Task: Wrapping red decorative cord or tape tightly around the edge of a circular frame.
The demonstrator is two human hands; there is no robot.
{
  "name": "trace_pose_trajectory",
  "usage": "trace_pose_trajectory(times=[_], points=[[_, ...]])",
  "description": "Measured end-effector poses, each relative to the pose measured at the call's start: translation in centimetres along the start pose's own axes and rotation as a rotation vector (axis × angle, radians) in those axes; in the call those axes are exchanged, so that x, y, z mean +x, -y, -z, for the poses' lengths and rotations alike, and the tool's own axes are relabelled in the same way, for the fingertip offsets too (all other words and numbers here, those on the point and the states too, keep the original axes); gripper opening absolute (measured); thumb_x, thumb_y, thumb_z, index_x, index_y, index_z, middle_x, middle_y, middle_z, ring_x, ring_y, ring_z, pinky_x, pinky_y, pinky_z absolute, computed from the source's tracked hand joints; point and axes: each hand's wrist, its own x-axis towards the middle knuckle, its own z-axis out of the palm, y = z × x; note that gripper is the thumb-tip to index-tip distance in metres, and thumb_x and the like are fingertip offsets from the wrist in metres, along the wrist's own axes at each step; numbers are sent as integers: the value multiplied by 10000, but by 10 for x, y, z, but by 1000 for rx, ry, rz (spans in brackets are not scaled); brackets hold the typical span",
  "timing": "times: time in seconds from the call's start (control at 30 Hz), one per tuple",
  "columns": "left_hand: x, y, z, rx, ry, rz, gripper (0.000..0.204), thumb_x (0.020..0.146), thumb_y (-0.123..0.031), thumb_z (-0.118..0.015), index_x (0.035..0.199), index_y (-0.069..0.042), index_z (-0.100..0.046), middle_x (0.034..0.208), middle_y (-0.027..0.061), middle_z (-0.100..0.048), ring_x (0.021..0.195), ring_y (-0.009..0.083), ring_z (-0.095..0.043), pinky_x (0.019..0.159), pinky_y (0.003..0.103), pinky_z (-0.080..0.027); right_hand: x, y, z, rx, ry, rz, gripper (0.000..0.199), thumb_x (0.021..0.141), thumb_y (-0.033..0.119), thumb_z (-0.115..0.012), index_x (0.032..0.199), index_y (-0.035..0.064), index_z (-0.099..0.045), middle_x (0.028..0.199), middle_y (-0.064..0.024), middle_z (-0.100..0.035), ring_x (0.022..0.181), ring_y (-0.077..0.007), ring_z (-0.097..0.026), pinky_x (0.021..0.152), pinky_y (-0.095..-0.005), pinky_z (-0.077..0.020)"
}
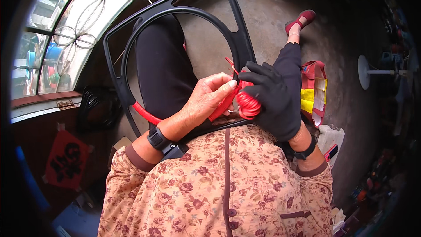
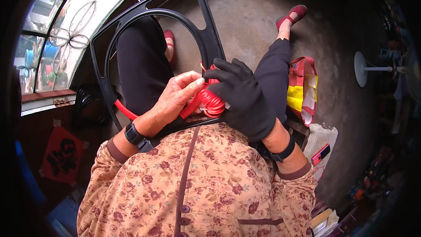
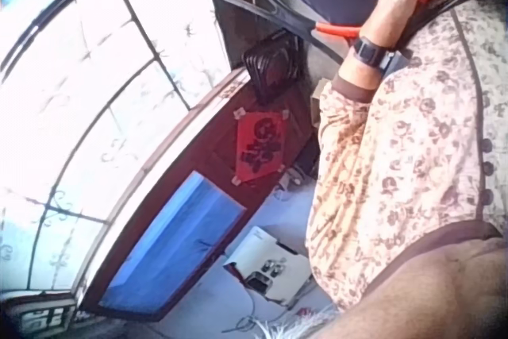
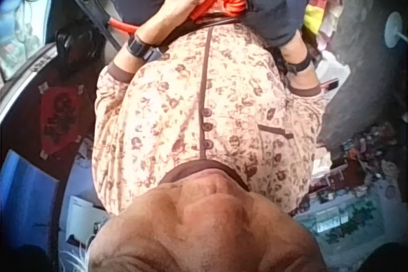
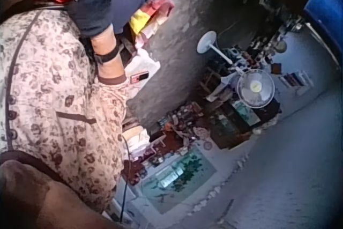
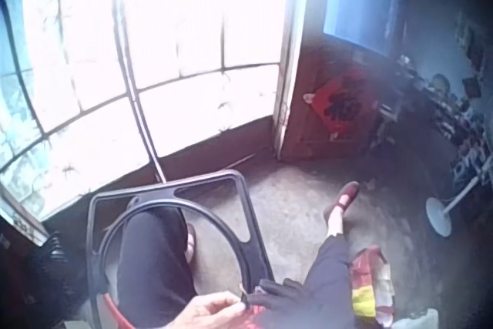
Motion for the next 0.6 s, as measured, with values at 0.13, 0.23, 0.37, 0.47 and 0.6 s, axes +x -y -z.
trace_pose_trajectory(times=[0.13,0.23,0.37,0.47,0.6], points=[[-3,4,7,2,6,46,215,977,-254,-535,963,-49,-594,700,32,-636,510,72,-583,485,177,-473,-24,0,12,1003,-345,-574,292,864,236,-621,1080,40,-599,1087,-100,-623,1076,-265,-594,954,-444,-444],[-3,10,9,24,50,71,202,972,-239,-545,979,-44,-596,726,24,-631,548,73,-599,504,189,-499,-53,-9,30,1760,-657,-865,399,949,370,-520,1114,10,-569,1004,-98,-626,1040,-287,-597,942,-436,-456],[-3,13,7,-19,33,89,181,960,-213,-563,973,-35,-597,799,29,-631,607,86,-626,540,201,-534,-81,-15,34,1611,-934,-957,391,980,380,-474,1205,62,-502,932,-27,-582,857,-174,-558,838,-315,-456],[-1,15,7,-57,33,97,176,954,-207,-575,986,-35,-595,822,44,-635,619,99,-636,549,211,-547,-96,-24,35,1642,-973,-871,410,980,389,-471,1227,62,-493,929,-31,-587,864,-180,-563,829,-328,-466],[4,14,6,-212,-10,52,179,943,-208,-592,1026,-50,-586,830,88,-650,606,138,-649,524,235,-553,-112,-36,35,1674,-1019,-761,435,981,401,-467,1256,64,-482,925,-37,-594,874,-188,-569,818,-344,-479]])
